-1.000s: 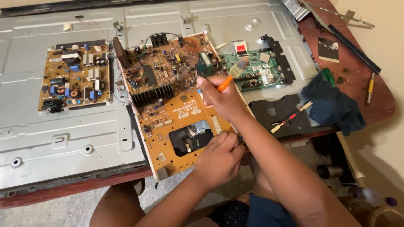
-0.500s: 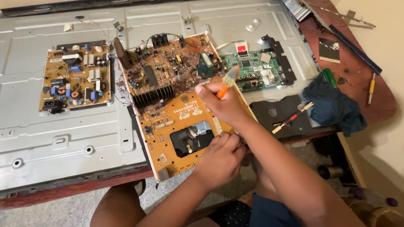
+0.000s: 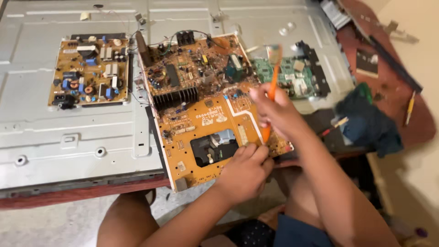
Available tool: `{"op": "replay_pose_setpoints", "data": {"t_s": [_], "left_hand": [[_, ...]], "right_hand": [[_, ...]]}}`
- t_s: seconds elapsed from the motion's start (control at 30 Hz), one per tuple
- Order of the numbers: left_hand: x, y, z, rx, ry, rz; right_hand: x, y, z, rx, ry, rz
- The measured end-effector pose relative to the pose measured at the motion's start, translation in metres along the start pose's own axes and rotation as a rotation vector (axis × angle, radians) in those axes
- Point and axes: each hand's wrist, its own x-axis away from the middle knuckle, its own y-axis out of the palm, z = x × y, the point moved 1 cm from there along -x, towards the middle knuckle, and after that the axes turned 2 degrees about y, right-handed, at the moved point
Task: The person uses an orange brush to clean dust and debris from the surface of a disassembled circuit board. They systematically sweep across different areas of the board, occasionally adjusting their grip or the board's position to reach different sections.
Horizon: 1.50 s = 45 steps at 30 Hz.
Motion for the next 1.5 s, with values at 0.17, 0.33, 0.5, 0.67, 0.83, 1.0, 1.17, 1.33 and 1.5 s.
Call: {"op": "replay_pose_setpoints", "data": {"t_s": [0.17, 0.33, 0.5, 0.67, 0.83, 1.0, 1.17, 1.33, 1.5], "left_hand": [[0.001, -0.003, 0.0, 0.01, -0.008, -0.005], [0.003, 0.001, 0.0, -0.019, -0.005, 0.041], [0.0, 0.005, -0.001, -0.002, -0.015, 0.004], [-0.002, 0.008, 0.0, 0.005, -0.019, 0.024], [0.001, 0.005, 0.0, -0.019, 0.006, 0.085], [0.002, 0.006, 0.0, -0.035, -0.005, 0.037], [0.006, 0.009, 0.0, -0.034, 0.02, 0.085], [0.005, 0.011, -0.001, -0.026, 0.002, 0.068], [0.003, 0.01, -0.001, 0.024, -0.011, 0.058]], "right_hand": [[0.032, -0.039, -0.018, 0.283, 0.14, -0.069], [0.049, -0.071, -0.01, 1.003, 0.003, -0.067], [0.043, -0.078, -0.004, 1.142, -0.043, -0.061], [0.041, -0.078, 0.002, 1.183, -0.435, -0.034], [0.029, -0.084, 0.017, 1.211, -0.214, 0.01], [0.021, -0.082, 0.03, 0.926, 0.098, -0.023], [0.02, -0.065, 0.039, 1.22, -0.374, 0.041], [0.024, -0.056, 0.033, 1.349, -0.392, 0.026], [0.039, -0.048, 0.012, 1.399, -0.057, 0.04]]}}
